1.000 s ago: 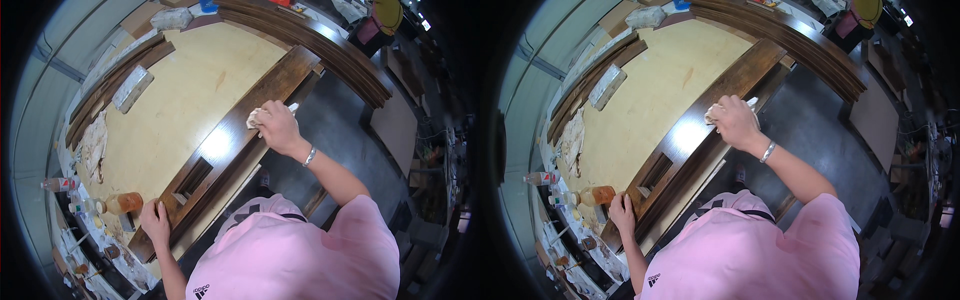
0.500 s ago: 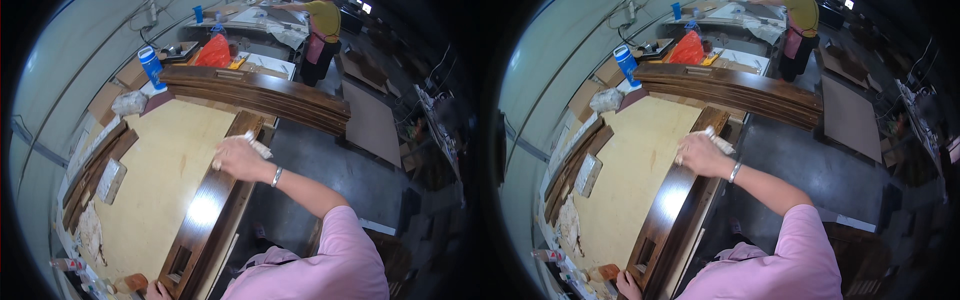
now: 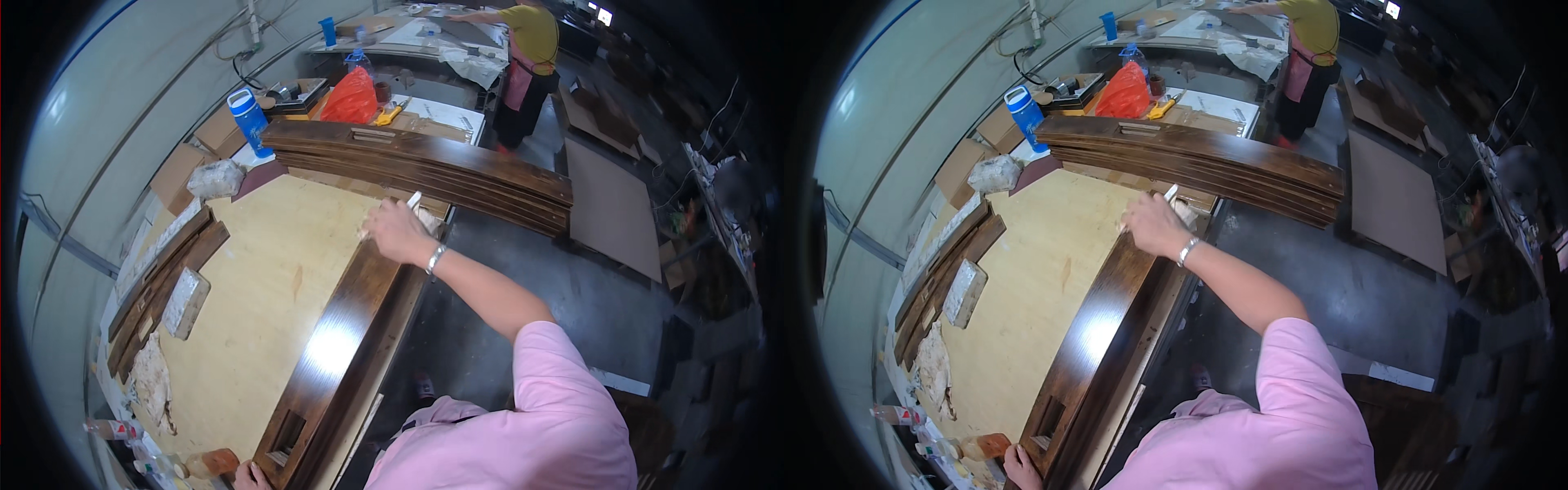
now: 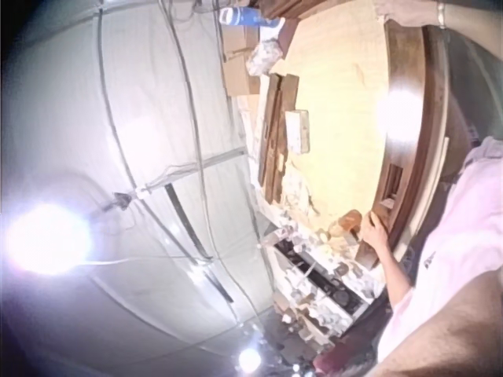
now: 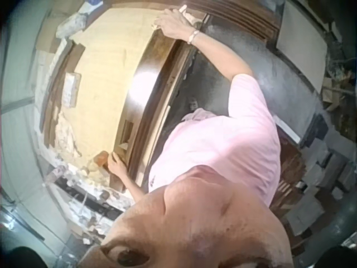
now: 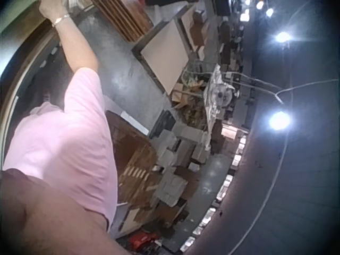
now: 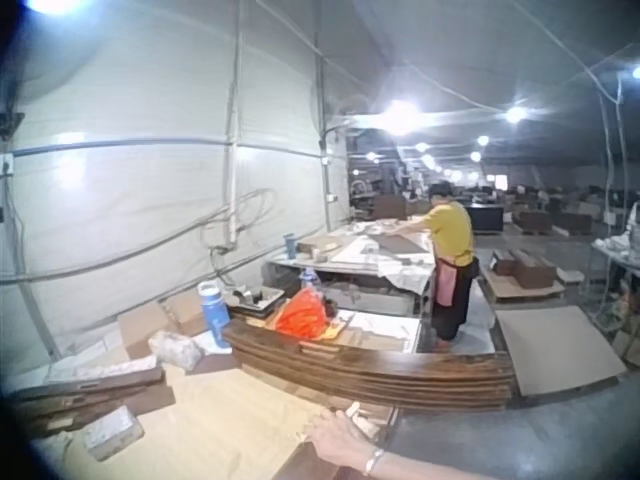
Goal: The person wipes wooden boards with a cloth, pours liquid from a bottle onto the cloth to rub onto the wood, and sands the surfaces with a sanding block.
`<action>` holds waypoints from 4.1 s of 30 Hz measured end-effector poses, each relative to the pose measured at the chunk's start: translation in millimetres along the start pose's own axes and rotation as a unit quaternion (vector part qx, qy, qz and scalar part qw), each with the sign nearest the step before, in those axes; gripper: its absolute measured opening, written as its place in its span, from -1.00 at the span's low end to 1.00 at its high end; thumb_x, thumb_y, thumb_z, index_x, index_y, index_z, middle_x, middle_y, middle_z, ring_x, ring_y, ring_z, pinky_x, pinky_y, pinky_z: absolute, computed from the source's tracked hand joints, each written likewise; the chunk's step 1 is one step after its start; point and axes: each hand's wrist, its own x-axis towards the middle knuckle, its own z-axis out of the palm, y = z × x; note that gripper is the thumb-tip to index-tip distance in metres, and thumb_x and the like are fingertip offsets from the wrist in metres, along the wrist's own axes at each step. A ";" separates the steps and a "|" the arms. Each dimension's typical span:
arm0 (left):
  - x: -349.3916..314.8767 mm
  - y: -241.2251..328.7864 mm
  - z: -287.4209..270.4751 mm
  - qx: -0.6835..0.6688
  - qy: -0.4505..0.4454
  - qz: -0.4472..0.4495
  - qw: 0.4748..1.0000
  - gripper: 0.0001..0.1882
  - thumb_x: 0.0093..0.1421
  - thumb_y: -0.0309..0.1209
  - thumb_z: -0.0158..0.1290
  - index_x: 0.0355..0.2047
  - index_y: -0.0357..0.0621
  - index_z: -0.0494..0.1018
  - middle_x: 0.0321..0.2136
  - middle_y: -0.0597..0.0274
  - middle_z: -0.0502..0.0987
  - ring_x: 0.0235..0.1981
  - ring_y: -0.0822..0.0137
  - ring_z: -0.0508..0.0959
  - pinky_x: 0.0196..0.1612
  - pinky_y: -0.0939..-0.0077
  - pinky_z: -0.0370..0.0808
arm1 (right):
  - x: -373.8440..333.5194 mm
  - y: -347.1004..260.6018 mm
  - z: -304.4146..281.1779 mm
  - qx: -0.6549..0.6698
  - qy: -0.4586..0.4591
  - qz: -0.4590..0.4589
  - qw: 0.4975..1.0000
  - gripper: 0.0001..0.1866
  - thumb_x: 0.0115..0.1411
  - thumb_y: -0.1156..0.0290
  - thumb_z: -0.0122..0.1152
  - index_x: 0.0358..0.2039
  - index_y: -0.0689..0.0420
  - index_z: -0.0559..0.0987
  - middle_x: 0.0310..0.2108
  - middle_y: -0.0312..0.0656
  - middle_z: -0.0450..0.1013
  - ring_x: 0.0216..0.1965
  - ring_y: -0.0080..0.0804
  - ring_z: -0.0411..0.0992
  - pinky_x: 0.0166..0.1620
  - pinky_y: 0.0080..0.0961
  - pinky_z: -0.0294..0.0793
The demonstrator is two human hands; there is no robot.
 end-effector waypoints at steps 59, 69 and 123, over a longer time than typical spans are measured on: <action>-199.9 -56.4 12.7 -0.384 0.374 -0.300 0.789 -0.65 0.17 -0.70 0.01 -0.02 -0.43 0.49 -0.18 0.13 0.59 -0.21 0.35 0.54 -0.07 0.43 0.47 | -102.3 -234.7 -37.3 0.156 0.099 -0.354 0.917 -0.70 -0.19 0.51 0.40 -0.37 0.15 0.55 -0.48 -0.15 0.50 -0.44 -0.18 0.49 -0.34 -0.29 0.45; -97.0 86.0 -14.1 -0.561 0.281 -0.091 0.773 -0.74 0.24 -0.59 0.06 -0.06 -0.37 0.49 -0.22 0.17 0.59 -0.24 0.40 0.56 -0.11 0.47 0.49 | -3.6 -148.3 -172.3 0.078 0.224 -0.266 0.934 -0.72 -0.03 0.36 0.43 -0.26 0.09 0.62 -0.44 -0.17 0.55 -0.41 -0.19 0.54 -0.33 -0.33 0.47; 1.6 182.4 42.4 -0.534 0.444 -0.260 0.671 -0.56 0.13 -0.70 -0.04 0.05 -0.28 0.48 -0.20 0.25 0.60 -0.23 0.51 0.57 -0.14 0.57 0.53 | 144.1 107.9 50.4 0.167 -0.026 -0.166 0.972 -0.65 0.19 0.43 0.27 -0.02 0.26 0.56 0.10 -0.03 0.35 0.12 -0.13 0.36 0.21 -0.29 0.30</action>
